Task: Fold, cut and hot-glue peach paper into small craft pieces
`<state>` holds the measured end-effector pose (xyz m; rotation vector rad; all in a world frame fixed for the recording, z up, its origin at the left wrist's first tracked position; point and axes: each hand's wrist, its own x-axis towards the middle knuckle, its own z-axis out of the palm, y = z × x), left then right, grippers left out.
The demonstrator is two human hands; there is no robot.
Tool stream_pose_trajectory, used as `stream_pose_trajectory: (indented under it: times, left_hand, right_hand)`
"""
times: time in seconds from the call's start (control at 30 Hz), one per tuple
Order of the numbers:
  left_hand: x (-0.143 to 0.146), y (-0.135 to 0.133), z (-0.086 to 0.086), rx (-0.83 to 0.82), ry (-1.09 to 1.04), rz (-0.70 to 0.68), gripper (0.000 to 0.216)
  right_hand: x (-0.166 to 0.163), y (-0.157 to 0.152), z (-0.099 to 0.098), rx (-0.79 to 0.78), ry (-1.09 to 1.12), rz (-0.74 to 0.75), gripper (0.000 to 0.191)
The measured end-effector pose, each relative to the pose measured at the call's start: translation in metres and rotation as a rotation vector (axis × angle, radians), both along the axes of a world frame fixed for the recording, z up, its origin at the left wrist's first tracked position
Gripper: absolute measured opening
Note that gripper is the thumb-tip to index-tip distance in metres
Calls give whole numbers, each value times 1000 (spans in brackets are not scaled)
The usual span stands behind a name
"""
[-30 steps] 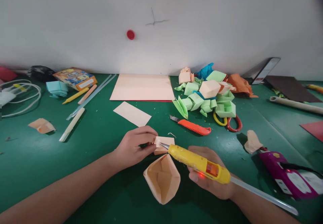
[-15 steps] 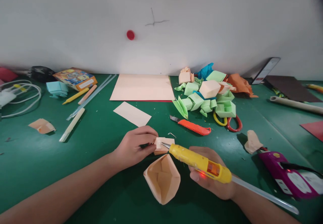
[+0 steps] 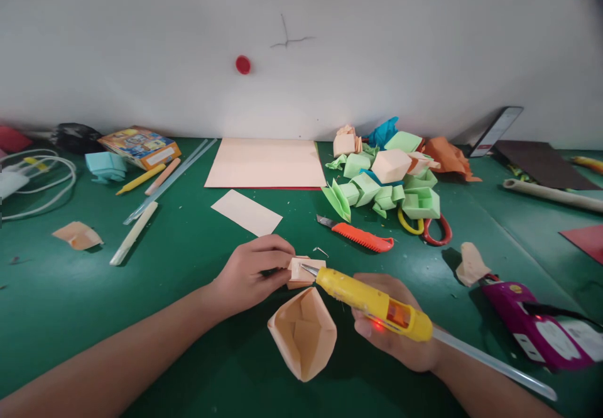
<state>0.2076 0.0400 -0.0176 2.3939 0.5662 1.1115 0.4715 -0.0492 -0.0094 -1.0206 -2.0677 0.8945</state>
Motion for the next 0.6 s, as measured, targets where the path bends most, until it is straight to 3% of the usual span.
stream_pose_trajectory:
  times: [0.6]
  left_hand:
    - [-1,0,-1,-15,7,3,13]
  right_hand:
    - [1,0,0,-14,9,30,41]
